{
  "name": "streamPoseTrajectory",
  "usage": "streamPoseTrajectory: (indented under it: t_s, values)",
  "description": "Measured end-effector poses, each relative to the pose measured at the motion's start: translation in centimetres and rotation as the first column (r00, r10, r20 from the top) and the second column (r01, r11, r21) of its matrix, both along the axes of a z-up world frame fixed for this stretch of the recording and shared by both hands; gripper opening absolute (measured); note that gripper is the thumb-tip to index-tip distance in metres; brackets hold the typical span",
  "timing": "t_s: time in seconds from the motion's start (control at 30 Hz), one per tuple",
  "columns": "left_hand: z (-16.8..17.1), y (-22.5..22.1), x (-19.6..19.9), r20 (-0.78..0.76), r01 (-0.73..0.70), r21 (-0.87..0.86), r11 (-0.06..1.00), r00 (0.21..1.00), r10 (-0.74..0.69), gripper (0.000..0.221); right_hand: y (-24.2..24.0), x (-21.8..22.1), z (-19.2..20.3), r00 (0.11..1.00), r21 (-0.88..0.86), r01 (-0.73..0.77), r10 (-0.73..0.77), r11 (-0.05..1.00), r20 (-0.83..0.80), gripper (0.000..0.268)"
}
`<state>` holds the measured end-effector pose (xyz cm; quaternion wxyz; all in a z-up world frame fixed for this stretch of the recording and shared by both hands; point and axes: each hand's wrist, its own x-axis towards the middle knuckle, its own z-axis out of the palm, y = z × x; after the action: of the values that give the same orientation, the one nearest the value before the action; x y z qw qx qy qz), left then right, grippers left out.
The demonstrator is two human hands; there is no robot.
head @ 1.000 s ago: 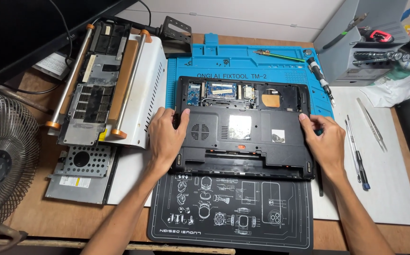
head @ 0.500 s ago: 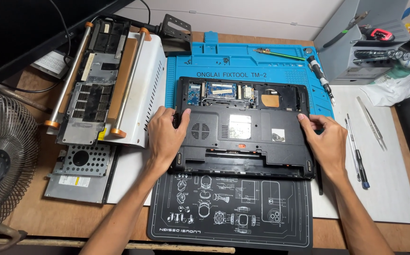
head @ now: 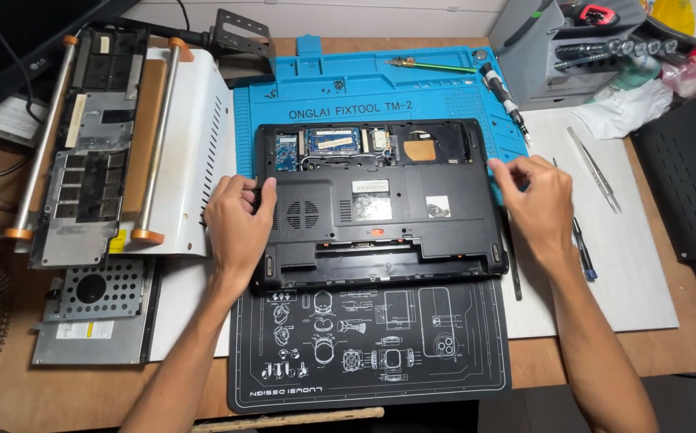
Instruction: Disassembling a laptop by removing the keyboard, flipping the device, and unscrewing the bottom casing to access internal components.
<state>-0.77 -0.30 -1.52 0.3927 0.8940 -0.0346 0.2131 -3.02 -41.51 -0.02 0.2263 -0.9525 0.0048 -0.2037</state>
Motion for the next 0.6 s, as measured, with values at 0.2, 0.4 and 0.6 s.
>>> streamPoseTrajectory:
  t_s: [0.2,0.4,0.6]
  values:
    - [-0.3,0.0,0.1,-0.038,-0.01,0.081,0.997,0.999,0.013,0.03,-6.6,-1.2,3.7,0.902,-0.191,0.284,-0.329,0.94,-0.28,0.022]
    - [-0.1,-0.1,0.1,-0.054,-0.012,0.093,0.996,0.998,0.017,0.03,-6.3,-1.1,6.0,0.606,-0.153,0.401,-0.387,0.903,-0.695,0.05]
    - [-0.2,-0.1,0.1,-0.07,-0.017,0.099,0.995,0.997,0.024,0.029,-6.3,-0.9,4.8,0.621,-0.122,0.391,-0.359,0.912,-0.697,0.041]
